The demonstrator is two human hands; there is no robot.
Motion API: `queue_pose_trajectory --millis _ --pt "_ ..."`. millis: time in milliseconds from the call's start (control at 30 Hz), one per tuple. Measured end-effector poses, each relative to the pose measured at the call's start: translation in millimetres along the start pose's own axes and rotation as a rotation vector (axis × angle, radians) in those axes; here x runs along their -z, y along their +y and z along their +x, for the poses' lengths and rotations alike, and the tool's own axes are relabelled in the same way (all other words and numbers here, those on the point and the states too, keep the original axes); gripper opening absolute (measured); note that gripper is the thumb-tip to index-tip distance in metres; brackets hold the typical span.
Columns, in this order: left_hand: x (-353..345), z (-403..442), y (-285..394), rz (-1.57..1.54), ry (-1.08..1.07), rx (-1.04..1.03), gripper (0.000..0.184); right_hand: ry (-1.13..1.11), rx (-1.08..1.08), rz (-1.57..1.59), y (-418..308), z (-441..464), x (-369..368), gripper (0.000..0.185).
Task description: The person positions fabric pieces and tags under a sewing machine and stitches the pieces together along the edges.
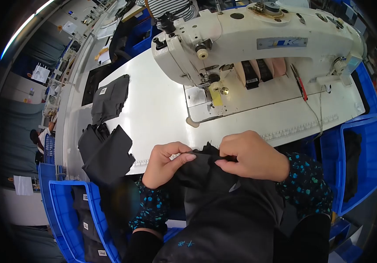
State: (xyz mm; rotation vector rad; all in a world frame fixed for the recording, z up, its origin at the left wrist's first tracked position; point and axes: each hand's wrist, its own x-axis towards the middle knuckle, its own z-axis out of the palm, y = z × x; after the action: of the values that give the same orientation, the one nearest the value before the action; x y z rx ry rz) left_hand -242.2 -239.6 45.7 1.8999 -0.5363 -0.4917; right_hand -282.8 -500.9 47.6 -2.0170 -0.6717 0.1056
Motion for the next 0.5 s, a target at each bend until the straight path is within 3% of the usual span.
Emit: queue_pose_trajectory --millis 300,367,500 --pt "-8 -3 -9 -0.15 0.065 0.074 0.013 0.165 -0.16 0.151 -2 1 -9 0.018" --pt "-11 -3 -10 -0.301 0.078 0.134 0.013 0.217 -0.227 0.24 -3 1 -11 0.021" --pt "-9 -5 -9 -0.196 0.055 0.104 0.012 0.2 -0.303 0.305 0 1 -9 0.026"
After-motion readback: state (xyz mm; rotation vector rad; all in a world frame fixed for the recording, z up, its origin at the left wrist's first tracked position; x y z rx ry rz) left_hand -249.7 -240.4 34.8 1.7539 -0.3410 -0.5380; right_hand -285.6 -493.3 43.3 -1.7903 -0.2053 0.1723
